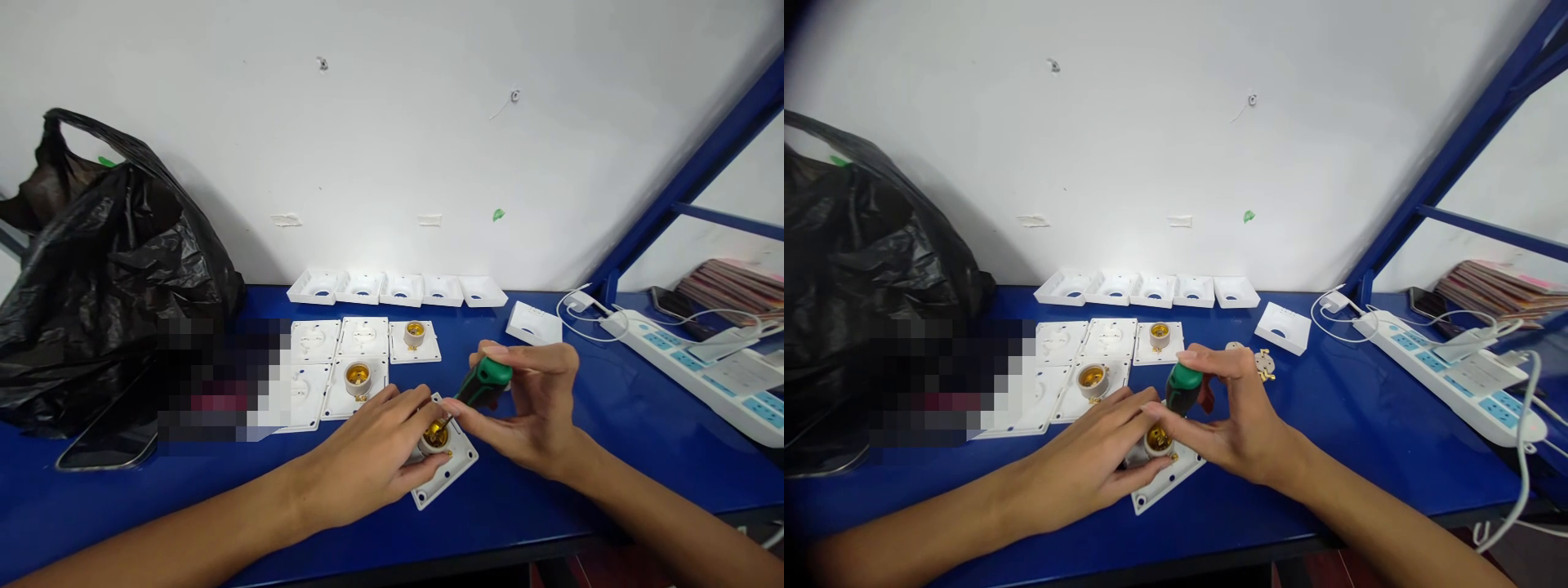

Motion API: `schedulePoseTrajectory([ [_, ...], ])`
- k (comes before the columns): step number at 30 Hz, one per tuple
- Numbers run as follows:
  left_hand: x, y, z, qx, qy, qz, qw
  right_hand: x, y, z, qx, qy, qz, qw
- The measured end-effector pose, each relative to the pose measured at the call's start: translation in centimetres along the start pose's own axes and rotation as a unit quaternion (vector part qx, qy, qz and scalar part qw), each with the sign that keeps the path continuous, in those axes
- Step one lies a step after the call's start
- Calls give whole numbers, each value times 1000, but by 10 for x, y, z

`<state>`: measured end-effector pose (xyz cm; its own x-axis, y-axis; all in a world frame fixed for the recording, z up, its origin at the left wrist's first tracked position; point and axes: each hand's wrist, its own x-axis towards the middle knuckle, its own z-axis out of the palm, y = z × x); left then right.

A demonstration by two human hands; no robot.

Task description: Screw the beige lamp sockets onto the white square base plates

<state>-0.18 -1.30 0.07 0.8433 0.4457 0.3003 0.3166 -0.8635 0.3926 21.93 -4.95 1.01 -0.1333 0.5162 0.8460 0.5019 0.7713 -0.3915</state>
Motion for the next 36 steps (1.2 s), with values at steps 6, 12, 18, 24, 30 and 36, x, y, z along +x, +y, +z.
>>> schedulePoseTrajectory([
  [6, 1, -1, 0, -9, -12, -1, 1000, -2, 4, 10, -8, 109, -5, 994],
  [12, -1, -1, 3, 3, 7, 1, 1000, 1, 9, 9, 55, 6, -34, 998],
  [18, 0, -1, 2, 7, -11, -1, 1000, -2, 4, 12, 71, -1, -11, 997],
  [24, -1, -2, 3, -3, -4, -3, 1000, 0, 7, 13, 65, 23, 19, 997],
  [30, -1, 0, 1, 6, 6, -10, 1000, -1, 11, 11, 80, 18, 14, 997],
  [36, 1, 2, -1, 2, -4, -20, 1000, -6, 9, 10, 87, 23, 3, 996],
])
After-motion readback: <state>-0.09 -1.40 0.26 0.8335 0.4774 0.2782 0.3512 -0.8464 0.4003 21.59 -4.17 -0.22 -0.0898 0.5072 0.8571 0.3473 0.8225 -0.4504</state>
